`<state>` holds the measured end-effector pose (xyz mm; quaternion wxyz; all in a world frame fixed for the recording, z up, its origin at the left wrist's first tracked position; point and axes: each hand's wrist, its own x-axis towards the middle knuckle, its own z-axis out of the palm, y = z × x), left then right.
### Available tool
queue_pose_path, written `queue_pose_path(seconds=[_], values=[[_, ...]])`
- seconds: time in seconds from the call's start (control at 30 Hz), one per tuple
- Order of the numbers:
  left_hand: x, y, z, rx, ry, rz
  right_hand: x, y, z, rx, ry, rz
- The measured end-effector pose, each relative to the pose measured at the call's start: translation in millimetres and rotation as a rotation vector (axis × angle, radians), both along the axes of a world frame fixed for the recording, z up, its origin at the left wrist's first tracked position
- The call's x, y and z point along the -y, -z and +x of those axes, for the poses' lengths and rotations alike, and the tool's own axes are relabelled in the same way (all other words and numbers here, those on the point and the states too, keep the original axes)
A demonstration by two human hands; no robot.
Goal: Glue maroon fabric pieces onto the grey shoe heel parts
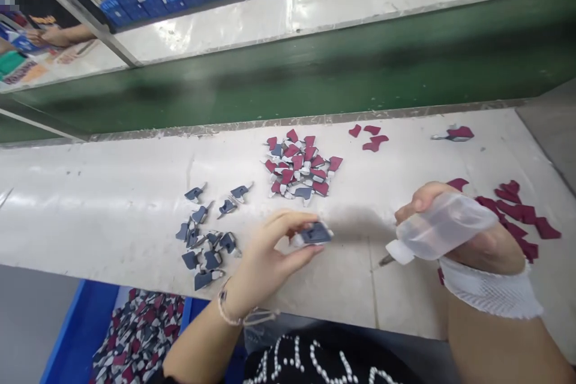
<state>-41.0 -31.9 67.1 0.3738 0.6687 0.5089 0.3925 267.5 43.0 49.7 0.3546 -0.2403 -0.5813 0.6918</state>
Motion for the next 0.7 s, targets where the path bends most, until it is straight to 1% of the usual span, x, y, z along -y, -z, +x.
queue_pose_path(seconds=[0.07,0.13,0.2,0.27,0.37,0.47,0.63,0.67,0.7], values=[[-17.3,10.8,15.5,0.337,0.087,-0.204,2.4,-1.9,-3.4,-0.017,-0.072,-0.014],[-31.4,26.5,22.0,0.626,0.094,-0.439,3.3,-4.0,-5.4,-0.023,-0.145,-0.022],[-38.1,40.9,22.7,0.841,0.07,-0.641,3.7,-5.8,-5.7,-0.035,-0.172,-0.039],[-37.7,49.4,22.1,0.961,0.081,-0.768,4.6,-7.6,-5.1,-0.03,-0.109,-0.044],[-32.2,51.8,24.7,0.983,0.156,-0.867,7.9,-12.9,-6.6,0.087,0.023,-0.005],[-28.6,50.8,30.7,0.955,0.205,-0.926,11.9,-21.5,-14.7,0.214,0.092,0.036],[-25.5,51.6,40.0,0.905,0.233,-0.957,20.7,-31.5,-31.6,0.492,0.26,0.234],[-24.9,51.2,41.4,0.904,0.242,-0.962,23.0,-31.7,-33.5,0.533,0.287,0.263],[-24.4,50.6,42.5,0.907,0.253,-0.963,25.5,-31.4,-34.7,0.552,0.308,0.256]])
